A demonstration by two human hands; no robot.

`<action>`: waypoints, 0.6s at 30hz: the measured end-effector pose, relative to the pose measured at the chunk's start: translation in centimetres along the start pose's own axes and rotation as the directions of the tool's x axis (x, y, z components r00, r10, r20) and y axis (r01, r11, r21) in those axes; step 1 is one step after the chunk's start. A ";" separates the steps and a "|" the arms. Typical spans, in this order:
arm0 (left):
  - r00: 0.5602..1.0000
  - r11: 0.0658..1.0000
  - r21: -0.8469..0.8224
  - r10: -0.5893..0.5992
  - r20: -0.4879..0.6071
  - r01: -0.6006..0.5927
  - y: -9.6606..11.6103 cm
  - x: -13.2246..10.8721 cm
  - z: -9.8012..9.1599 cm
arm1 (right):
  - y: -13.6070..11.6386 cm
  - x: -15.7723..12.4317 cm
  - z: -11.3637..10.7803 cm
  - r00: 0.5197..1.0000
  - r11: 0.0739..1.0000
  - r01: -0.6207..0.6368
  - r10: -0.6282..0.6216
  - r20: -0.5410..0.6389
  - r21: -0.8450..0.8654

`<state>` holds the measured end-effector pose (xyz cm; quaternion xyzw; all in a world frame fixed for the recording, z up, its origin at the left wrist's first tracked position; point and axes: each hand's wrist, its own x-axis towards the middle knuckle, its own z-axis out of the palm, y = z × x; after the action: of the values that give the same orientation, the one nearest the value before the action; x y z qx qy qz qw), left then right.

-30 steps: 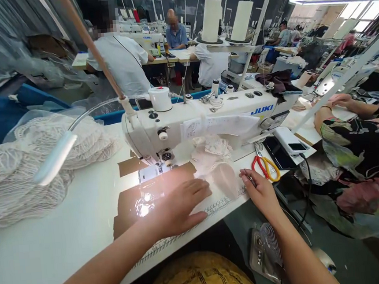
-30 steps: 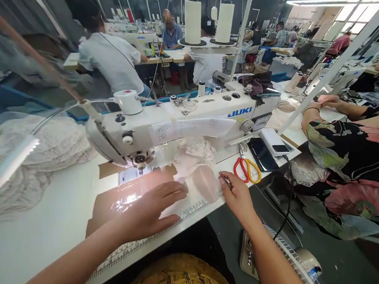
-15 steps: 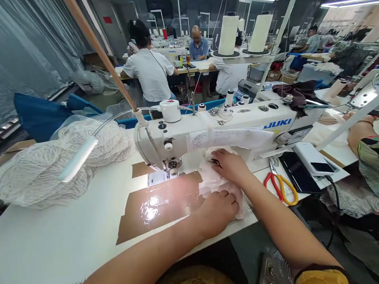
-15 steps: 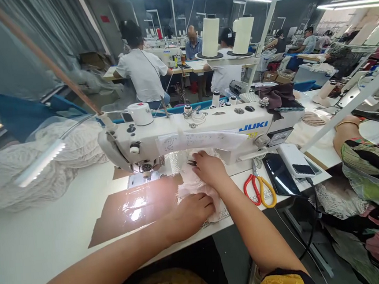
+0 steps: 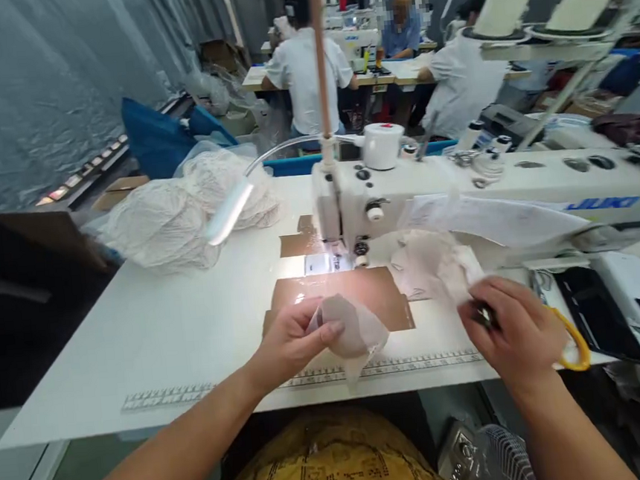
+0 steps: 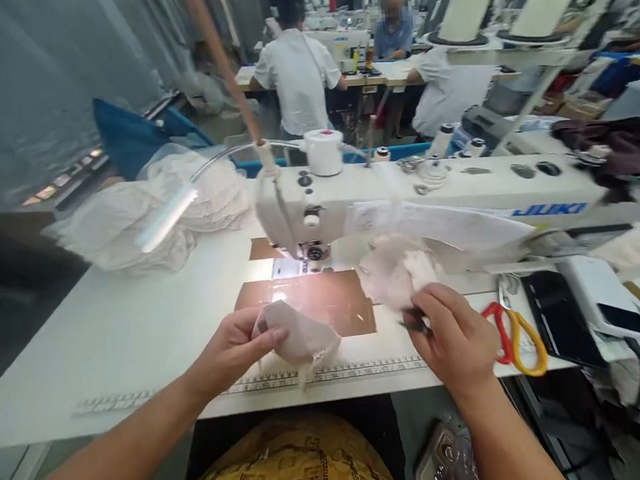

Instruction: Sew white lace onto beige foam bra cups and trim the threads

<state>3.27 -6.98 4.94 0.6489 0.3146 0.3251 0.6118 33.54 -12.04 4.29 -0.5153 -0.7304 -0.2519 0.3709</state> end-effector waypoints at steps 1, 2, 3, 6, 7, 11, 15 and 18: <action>0.998 0.998 -0.044 -0.050 -0.030 0.049 -0.3 -0.7 -0.6 | -0.9 -0.5 -0.4 1.000 1.000 0.008 -0.008 0.000 0.017; 0.994 0.994 -0.075 -0.088 -0.058 0.083 -0.6 -1.3 -1.2 | -1.9 -0.8 -0.4 1.000 0.999 0.015 -0.015 0.002 0.045; 0.990 0.990 -0.092 -0.113 -0.084 0.105 -0.8 -1.8 -1.8 | -3.1 -1.1 0.0 0.999 0.996 0.025 -0.027 0.029 0.090; 0.974 0.991 -0.037 -0.134 -0.185 0.130 -0.9 -3.2 -3.9 | -7.5 -1.3 2.8 0.983 0.968 0.057 -0.097 0.155 0.245; 0.963 0.992 0.041 -0.106 -0.247 0.119 -0.6 -3.7 -4.7 | -9.0 -1.2 4.0 0.967 0.953 0.046 -0.117 0.225 0.301; 0.825 0.739 0.674 0.369 -0.429 0.020 1.6 -6.2 -9.2 | -13.0 -0.6 7.3 0.832 0.876 -0.014 -0.257 0.492 0.482; 0.785 0.287 0.957 0.585 -0.207 0.038 1.4 -8.5 -12.5 | -11.9 0.0 6.9 0.846 0.882 -0.168 -0.101 0.523 0.441; 0.934 0.265 0.964 0.340 -0.114 0.021 -0.9 -9.2 -12.7 | -9.6 0.4 5.7 0.834 0.954 -0.266 0.157 0.529 0.138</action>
<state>-12.38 -6.88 4.21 0.8552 0.4663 0.2262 0.0090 22.85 -10.84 1.36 -0.6003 -0.7627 0.0137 0.2404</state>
